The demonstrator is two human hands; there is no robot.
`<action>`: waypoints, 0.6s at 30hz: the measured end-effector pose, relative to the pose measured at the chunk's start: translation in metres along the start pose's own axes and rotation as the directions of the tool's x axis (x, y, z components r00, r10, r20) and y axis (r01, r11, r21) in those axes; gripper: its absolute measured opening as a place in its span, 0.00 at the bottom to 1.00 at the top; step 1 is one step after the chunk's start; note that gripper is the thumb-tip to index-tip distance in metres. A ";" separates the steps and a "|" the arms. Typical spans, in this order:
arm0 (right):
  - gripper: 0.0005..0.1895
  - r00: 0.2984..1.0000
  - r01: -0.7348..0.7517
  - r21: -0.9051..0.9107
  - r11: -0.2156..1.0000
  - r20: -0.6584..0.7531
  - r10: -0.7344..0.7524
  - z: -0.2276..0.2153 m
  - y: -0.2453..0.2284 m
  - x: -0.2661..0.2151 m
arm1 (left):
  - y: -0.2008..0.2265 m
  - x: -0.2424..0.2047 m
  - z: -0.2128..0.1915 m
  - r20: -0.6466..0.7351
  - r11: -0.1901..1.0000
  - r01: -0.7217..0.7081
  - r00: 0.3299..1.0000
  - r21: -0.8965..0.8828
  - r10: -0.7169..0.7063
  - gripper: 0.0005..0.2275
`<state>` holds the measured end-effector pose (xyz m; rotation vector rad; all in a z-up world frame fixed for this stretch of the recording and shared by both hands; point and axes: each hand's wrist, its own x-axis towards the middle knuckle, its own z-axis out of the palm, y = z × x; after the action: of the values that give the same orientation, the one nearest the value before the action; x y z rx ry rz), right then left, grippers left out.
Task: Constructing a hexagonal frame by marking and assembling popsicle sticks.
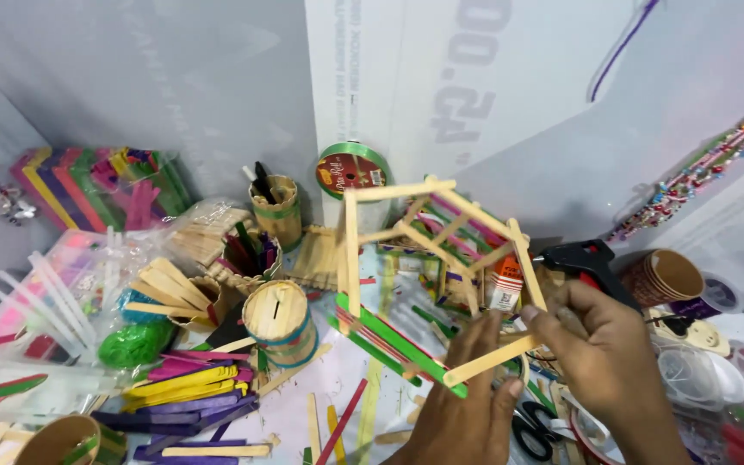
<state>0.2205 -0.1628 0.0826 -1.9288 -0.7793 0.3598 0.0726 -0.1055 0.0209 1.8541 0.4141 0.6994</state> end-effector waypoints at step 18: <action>0.19 0.964 -0.224 0.055 0.973 0.162 0.212 0.032 0.050 -0.022 | -0.043 -0.009 0.006 0.034 0.968 -0.019 0.999 -0.249 0.028 0.21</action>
<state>0.2044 -0.1712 0.0218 -1.9387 -0.6439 0.6714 0.0708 -0.0990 -0.0228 1.6344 0.2675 0.6988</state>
